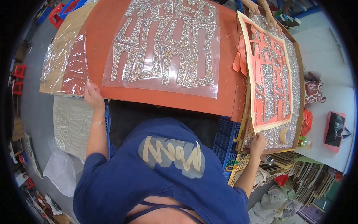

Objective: The recorder applies glitter to shoe upper components by placing them into a stencil, covering with adhesive film, and pressing them into a bed of glitter.

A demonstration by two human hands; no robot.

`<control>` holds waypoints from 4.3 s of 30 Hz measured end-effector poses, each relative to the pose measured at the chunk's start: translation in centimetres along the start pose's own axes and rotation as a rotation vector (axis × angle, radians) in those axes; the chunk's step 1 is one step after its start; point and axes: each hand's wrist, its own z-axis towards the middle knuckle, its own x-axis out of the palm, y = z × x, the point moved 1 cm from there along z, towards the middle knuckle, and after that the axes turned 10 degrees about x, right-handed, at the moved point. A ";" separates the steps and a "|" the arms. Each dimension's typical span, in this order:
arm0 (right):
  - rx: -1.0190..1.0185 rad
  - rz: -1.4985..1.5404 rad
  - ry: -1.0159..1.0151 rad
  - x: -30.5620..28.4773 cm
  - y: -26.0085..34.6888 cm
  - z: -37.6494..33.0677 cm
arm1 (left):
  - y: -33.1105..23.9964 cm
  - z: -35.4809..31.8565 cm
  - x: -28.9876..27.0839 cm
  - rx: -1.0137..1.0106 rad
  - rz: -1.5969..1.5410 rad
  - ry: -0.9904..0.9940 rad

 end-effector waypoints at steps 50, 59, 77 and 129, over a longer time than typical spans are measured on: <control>-0.146 0.333 -0.362 0.2 5.9 1.2 | -9.2 -5.9 3.3 -0.255 0.855 1.500; -0.090 0.220 -0.216 0.8 4.4 0.4 | -8.4 -15.0 18.1 0.750 0.510 1.274; -0.984 0.784 -0.186 1.4 30.0 5.0 | -7.3 -15.6 17.9 0.704 0.519 1.258; -0.561 0.812 -0.240 -1.0 24.1 4.4 | -6.5 -16.2 22.9 0.885 0.371 1.381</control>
